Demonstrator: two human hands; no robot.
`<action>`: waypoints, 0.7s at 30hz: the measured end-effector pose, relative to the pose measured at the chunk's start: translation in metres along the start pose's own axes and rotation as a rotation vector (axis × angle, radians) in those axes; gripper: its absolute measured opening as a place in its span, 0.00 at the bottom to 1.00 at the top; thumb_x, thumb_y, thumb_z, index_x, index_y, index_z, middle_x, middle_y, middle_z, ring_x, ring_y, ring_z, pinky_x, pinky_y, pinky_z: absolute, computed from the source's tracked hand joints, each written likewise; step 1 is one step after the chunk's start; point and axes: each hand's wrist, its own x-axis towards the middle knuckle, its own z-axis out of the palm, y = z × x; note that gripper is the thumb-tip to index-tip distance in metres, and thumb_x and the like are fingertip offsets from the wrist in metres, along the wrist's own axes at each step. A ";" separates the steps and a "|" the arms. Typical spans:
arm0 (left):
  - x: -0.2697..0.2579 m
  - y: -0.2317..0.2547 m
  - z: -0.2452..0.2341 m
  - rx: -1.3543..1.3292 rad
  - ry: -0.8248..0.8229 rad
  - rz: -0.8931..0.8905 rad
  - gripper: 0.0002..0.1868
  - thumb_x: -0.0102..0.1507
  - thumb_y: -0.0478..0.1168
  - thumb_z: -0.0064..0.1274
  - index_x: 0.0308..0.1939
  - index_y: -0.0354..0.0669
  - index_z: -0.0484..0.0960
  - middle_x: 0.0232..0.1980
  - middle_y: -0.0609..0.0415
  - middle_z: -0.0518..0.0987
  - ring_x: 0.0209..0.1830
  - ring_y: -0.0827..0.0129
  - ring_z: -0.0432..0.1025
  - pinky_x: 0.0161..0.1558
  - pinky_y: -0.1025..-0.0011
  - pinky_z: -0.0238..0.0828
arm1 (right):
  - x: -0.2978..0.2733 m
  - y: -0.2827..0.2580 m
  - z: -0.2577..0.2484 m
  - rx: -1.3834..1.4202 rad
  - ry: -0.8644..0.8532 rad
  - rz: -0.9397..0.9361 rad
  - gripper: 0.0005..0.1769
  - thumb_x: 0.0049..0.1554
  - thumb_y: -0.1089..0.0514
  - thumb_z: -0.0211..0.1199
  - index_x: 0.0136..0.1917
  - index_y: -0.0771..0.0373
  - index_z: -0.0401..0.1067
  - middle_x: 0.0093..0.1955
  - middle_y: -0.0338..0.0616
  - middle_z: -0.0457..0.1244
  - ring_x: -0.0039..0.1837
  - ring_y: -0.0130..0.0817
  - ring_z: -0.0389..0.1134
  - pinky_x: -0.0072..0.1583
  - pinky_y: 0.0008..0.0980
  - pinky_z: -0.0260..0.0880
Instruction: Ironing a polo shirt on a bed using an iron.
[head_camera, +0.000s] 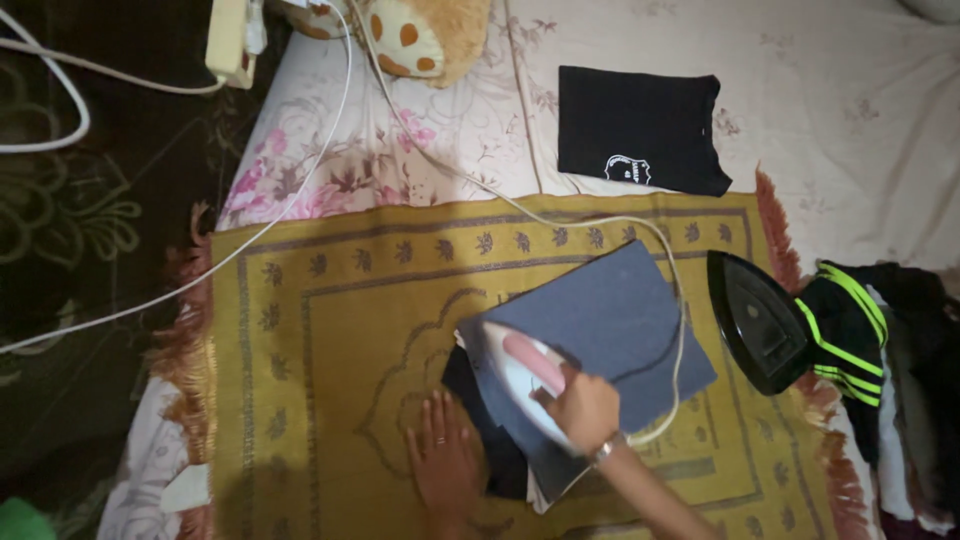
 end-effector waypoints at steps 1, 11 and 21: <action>0.002 0.000 -0.003 -0.018 -0.005 0.005 0.32 0.69 0.50 0.32 0.77 0.49 0.54 0.82 0.57 0.52 0.81 0.65 0.45 0.75 0.50 0.39 | 0.007 -0.005 -0.002 -0.007 -0.009 0.016 0.34 0.42 0.34 0.76 0.56 0.54 0.78 0.37 0.53 0.72 0.37 0.48 0.74 0.42 0.46 0.76; 0.002 0.008 -0.015 -0.164 -0.110 -0.145 0.34 0.71 0.52 0.32 0.78 0.38 0.54 0.80 0.46 0.56 0.80 0.57 0.49 0.77 0.49 0.37 | -0.026 -0.027 -0.006 0.054 -0.007 0.043 0.30 0.42 0.36 0.77 0.50 0.56 0.78 0.37 0.56 0.71 0.41 0.54 0.74 0.45 0.50 0.75; 0.021 0.065 -0.060 -0.587 0.089 -0.029 0.35 0.72 0.51 0.34 0.78 0.33 0.54 0.81 0.39 0.55 0.82 0.46 0.49 0.76 0.48 0.41 | -0.017 0.087 -0.003 -0.014 0.136 0.203 0.28 0.42 0.35 0.77 0.45 0.58 0.80 0.37 0.55 0.71 0.39 0.53 0.74 0.42 0.48 0.74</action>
